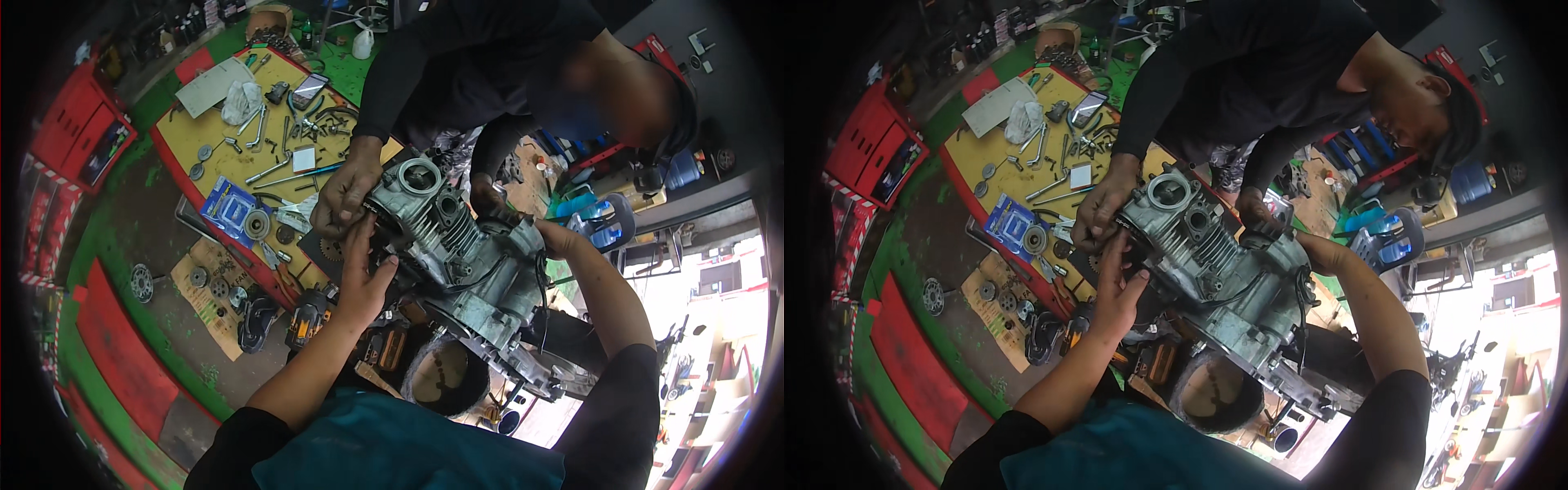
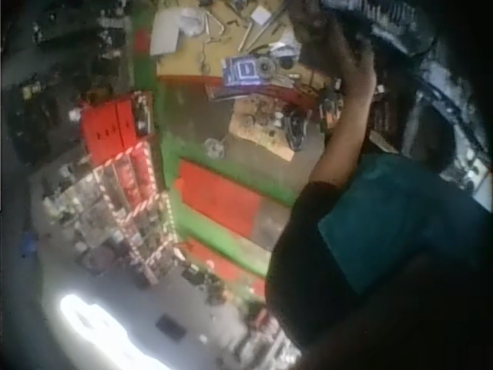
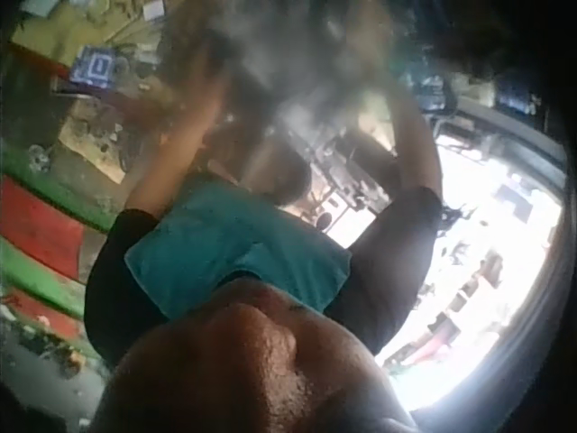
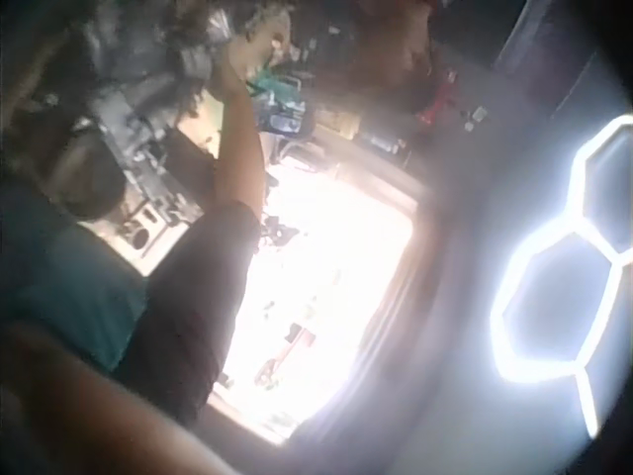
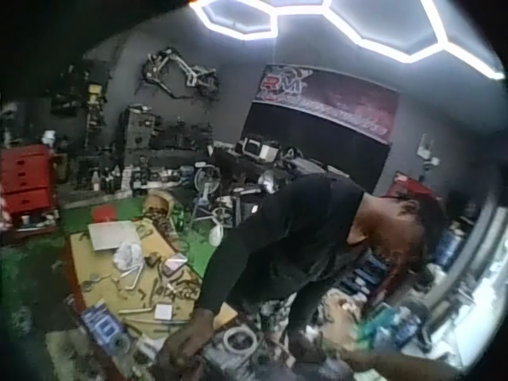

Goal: The person assembles a motorcycle engine on a workbench, installing a timing chain and sprocket into the cylinder head. They use a screwdriver to tighten bolts and a power drill to secure components. The person also handles a gear and other small engine parts during the process.

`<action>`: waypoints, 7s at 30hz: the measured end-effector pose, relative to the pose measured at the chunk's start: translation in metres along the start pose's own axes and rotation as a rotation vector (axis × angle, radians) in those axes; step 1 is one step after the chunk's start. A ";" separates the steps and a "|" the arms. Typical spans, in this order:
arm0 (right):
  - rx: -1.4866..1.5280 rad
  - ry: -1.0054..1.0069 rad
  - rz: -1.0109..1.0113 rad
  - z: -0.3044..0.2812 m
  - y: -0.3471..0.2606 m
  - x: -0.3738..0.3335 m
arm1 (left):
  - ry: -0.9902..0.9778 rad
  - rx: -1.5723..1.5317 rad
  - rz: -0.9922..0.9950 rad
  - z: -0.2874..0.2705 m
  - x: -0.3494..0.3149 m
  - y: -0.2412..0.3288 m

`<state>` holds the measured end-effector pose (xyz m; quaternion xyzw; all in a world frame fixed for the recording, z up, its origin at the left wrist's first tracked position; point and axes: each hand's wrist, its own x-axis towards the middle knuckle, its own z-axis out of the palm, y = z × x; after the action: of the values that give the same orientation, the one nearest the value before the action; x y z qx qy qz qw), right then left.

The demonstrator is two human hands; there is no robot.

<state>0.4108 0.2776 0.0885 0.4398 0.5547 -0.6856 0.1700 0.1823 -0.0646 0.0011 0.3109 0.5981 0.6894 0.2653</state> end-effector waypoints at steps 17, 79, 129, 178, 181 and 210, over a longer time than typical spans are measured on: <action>0.344 -0.224 0.025 0.001 0.003 0.037 | 0.031 -0.073 0.001 0.009 -0.003 -0.015; 0.067 -0.159 0.216 0.003 -0.024 0.029 | -0.020 -0.254 -0.163 -0.010 0.003 0.014; 0.208 -0.266 -0.134 0.010 0.003 0.038 | -0.072 -0.134 -0.091 -0.018 -0.003 -0.002; -0.041 -0.235 0.108 -0.002 -0.023 0.030 | -0.031 -0.524 -0.319 -0.024 0.005 0.023; -0.080 -0.166 0.326 -0.007 -0.027 0.037 | -0.031 -0.545 -0.332 -0.024 0.006 0.024; -0.232 0.014 0.357 0.028 -0.058 0.042 | 0.581 -0.361 -0.123 0.014 0.035 -0.004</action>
<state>0.3347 0.2817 0.0908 0.5131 0.5444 -0.5730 0.3346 0.1695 -0.0289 0.0028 0.0131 0.5346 0.8265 0.1755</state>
